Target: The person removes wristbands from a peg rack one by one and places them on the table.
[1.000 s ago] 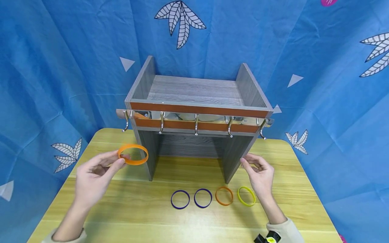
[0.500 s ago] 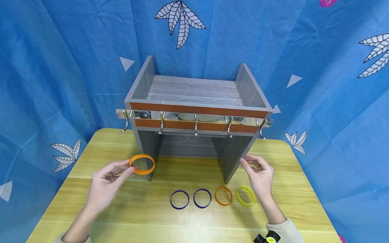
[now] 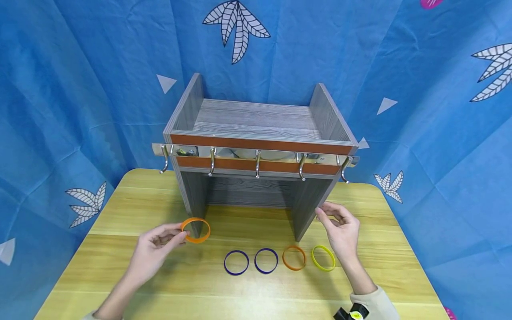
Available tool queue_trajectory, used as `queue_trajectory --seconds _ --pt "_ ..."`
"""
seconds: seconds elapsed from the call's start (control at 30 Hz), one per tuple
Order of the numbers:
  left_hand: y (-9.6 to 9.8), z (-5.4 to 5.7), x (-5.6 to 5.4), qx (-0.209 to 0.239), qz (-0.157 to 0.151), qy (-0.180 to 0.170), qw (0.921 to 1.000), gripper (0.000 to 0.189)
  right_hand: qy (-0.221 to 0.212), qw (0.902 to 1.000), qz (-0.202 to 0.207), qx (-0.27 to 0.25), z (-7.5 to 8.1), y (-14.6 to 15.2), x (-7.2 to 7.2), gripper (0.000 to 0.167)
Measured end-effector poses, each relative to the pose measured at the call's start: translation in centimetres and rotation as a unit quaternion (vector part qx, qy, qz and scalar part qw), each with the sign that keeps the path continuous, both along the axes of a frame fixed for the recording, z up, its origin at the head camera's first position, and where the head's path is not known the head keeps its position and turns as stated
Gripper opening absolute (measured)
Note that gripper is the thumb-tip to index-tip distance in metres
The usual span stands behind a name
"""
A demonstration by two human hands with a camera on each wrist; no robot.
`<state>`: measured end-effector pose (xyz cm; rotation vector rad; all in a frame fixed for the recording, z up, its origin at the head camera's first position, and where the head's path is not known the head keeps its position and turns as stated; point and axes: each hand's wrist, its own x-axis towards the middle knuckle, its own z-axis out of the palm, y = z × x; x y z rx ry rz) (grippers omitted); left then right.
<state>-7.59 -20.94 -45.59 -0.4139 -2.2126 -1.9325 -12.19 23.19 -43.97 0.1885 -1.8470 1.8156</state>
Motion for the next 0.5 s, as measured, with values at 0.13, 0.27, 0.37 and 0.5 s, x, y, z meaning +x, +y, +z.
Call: queue_trajectory --seconds 0.13,0.27,0.37,0.5 --pt "-0.1 -1.0 0.0 0.005 -0.017 -0.037 0.9992 0.026 0.004 1.0000 0.004 -0.003 0.0 0.0 -0.1 0.018" --pt "-0.1 -2.0 -0.1 -0.007 -0.026 -0.059 0.9979 0.029 0.003 1.0000 0.005 -0.003 0.0 0.0 -0.1 0.019" --pt "0.0 -2.8 0.0 -0.009 -0.035 -0.077 0.9964 0.031 0.004 1.0000 0.005 -0.003 0.0 0.0 -0.1 0.019" --pt "0.3 -3.6 0.1 -0.008 -0.047 -0.114 0.9923 0.035 0.007 0.9999 0.006 -0.006 -0.1 0.1 -0.1 0.018"
